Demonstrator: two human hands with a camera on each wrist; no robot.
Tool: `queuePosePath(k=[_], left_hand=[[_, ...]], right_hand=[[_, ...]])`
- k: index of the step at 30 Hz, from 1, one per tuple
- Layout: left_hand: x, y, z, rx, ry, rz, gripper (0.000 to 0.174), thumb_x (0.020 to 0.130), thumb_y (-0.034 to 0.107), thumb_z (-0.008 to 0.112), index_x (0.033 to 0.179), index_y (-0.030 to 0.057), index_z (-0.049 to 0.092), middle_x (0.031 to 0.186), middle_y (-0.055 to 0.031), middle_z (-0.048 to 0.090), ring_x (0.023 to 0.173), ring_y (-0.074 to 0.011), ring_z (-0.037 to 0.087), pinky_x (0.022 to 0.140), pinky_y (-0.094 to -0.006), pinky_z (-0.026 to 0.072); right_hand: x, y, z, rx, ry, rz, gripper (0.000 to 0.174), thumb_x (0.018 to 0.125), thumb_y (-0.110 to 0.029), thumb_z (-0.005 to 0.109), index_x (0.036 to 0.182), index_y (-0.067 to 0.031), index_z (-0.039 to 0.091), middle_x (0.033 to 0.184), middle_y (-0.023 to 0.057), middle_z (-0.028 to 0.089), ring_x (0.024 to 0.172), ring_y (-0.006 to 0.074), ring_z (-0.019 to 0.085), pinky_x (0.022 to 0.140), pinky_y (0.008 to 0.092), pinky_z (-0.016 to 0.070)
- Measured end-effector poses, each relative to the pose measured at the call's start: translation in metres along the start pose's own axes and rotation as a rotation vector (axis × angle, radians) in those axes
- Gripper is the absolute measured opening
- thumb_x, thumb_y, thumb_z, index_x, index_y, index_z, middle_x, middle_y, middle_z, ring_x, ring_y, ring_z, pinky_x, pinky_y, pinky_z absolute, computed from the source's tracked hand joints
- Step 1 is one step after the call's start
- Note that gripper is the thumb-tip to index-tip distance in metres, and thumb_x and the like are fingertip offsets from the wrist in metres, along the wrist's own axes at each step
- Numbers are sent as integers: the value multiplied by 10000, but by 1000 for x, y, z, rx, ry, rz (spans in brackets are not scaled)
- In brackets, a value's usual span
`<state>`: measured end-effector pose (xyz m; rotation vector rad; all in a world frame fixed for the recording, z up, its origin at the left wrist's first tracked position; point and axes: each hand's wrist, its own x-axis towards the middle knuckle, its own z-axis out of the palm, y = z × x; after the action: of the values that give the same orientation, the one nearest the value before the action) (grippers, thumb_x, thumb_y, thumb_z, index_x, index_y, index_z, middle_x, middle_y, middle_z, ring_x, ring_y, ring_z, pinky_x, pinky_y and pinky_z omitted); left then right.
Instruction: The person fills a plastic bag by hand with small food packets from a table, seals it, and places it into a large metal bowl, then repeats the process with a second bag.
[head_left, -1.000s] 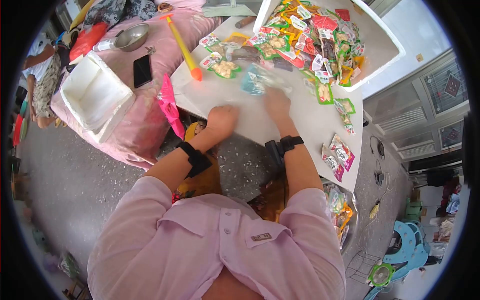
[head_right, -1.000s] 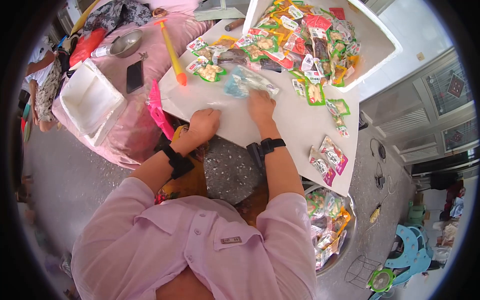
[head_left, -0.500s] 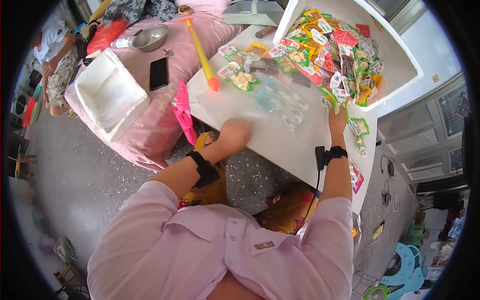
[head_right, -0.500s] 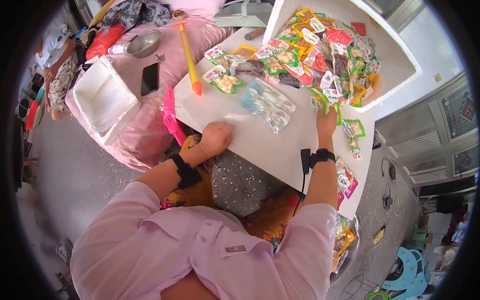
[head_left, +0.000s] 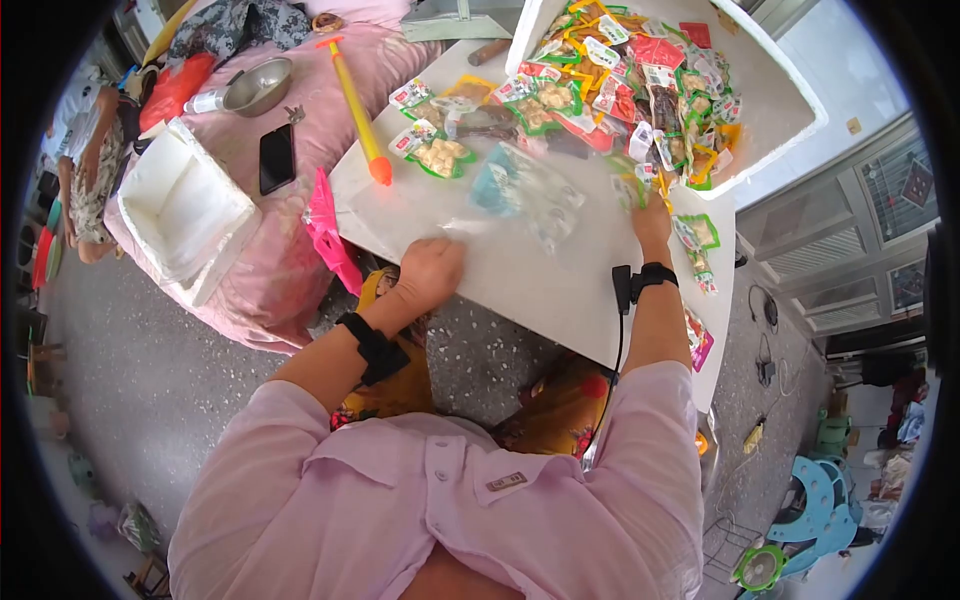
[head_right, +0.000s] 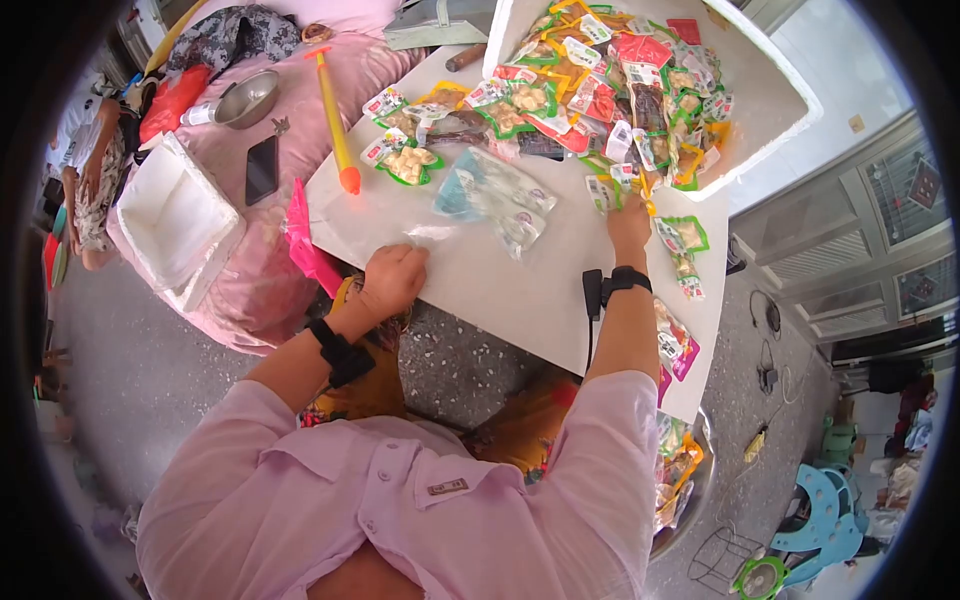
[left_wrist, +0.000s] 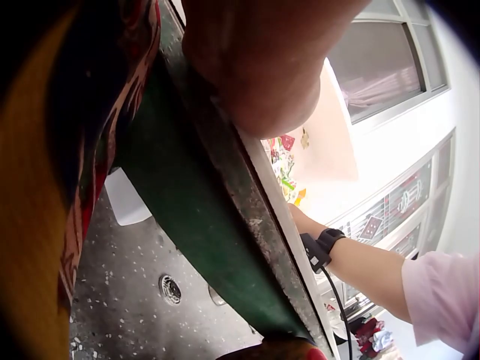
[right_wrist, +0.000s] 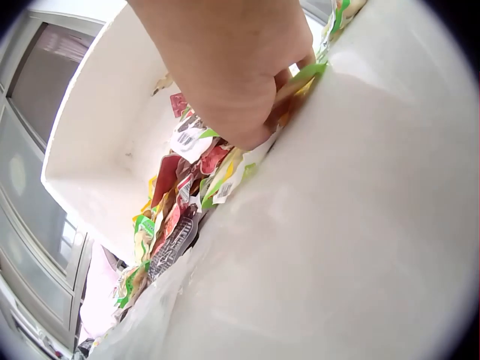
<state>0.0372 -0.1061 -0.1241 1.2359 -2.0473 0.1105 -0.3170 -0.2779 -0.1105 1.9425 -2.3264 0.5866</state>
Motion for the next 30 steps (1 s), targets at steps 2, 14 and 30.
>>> queuePosePath(k=[2, 14, 30], left_hand=[[-1, 0, 0, 13, -12, 1, 148, 613, 57, 520, 760, 54, 506, 606, -82, 460, 576, -270, 490, 529, -364, 403], [5, 14, -13, 61, -225, -222, 95, 666, 97, 464, 749, 51, 473, 698, -120, 525, 656, -295, 535, 580, -389, 426], [5, 49, -7, -102, -277, -426, 141, 712, 136, 421, 801, 44, 481, 764, -157, 551, 733, -326, 537, 631, -414, 423]], right_hand=[[-3, 9, 3, 37, 23, -54, 304, 664, -148, 511, 919, -3, 427, 947, 213, 498, 826, 379, 499, 708, 431, 414], [-115, -39, -51, 1786, -273, 370, 282, 760, -36, 466, 1033, 5, 409, 952, 97, 507, 816, 217, 532, 670, 326, 446], [-211, -147, -33, 2079, -204, 467, 323, 762, 28, 446, 1078, -5, 385, 993, 115, 483, 865, 229, 517, 736, 358, 446]])
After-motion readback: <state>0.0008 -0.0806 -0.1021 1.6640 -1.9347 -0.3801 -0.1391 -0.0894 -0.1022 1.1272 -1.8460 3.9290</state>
